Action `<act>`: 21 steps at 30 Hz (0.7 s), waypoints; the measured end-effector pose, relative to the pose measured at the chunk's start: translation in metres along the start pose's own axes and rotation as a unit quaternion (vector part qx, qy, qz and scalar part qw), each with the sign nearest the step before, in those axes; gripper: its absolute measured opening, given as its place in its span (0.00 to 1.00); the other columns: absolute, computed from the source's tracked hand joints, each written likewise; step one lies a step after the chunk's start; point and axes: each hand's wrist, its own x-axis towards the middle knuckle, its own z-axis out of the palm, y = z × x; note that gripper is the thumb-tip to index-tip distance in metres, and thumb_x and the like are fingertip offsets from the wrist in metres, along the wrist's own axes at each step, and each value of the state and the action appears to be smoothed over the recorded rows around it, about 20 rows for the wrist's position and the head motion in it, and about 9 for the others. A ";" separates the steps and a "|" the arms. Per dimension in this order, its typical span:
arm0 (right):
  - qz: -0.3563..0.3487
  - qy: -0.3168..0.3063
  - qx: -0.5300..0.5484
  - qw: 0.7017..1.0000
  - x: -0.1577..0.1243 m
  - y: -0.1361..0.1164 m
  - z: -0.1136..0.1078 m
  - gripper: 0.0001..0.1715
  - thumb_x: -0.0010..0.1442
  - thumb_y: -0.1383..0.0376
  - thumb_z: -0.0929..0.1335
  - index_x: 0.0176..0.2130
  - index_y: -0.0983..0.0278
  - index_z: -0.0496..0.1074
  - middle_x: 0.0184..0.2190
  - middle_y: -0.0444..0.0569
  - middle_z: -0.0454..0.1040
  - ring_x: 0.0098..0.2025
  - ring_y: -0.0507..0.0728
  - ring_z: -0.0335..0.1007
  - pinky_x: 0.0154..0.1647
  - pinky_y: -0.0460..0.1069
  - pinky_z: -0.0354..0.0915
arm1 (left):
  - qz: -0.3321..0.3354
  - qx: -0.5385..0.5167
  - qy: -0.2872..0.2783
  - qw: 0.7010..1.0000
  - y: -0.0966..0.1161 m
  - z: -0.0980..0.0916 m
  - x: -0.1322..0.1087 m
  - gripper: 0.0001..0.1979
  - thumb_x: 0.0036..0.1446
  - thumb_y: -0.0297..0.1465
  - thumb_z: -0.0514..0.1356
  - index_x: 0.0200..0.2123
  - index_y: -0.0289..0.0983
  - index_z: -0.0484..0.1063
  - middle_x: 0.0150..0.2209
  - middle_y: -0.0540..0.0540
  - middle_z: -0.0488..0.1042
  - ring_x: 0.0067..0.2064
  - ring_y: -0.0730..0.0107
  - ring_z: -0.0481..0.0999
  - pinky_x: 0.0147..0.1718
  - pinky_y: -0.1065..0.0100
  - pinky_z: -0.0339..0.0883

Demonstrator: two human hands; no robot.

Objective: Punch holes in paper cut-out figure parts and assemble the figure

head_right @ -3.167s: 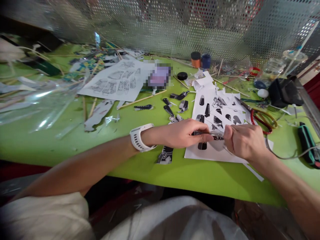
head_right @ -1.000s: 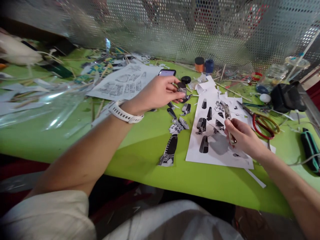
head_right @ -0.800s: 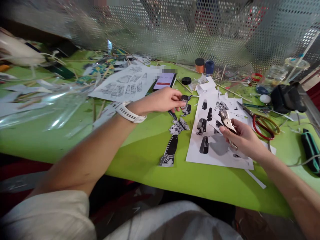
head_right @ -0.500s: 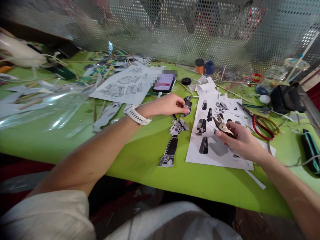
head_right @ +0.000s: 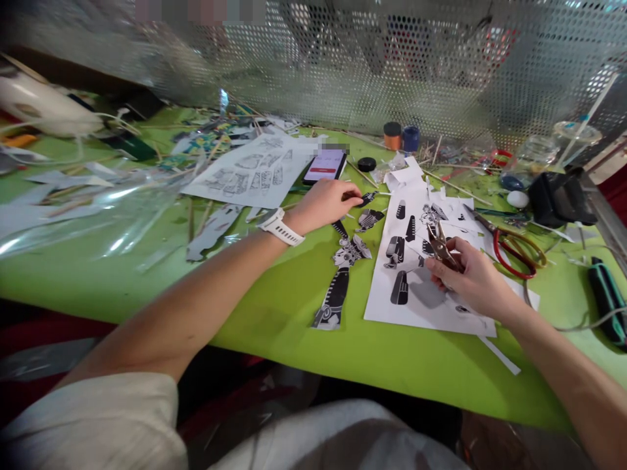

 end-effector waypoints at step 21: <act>-0.006 0.018 -0.074 0.997 -0.005 -0.009 0.001 0.36 0.57 0.32 0.73 0.39 0.58 0.66 0.24 0.41 0.71 0.23 0.55 0.67 0.22 0.50 0.62 | -0.045 0.060 -0.067 0.995 0.009 -0.013 -0.007 0.26 0.70 0.36 0.65 0.65 0.27 0.71 0.42 0.35 0.84 0.47 0.48 0.84 0.49 0.56 0.75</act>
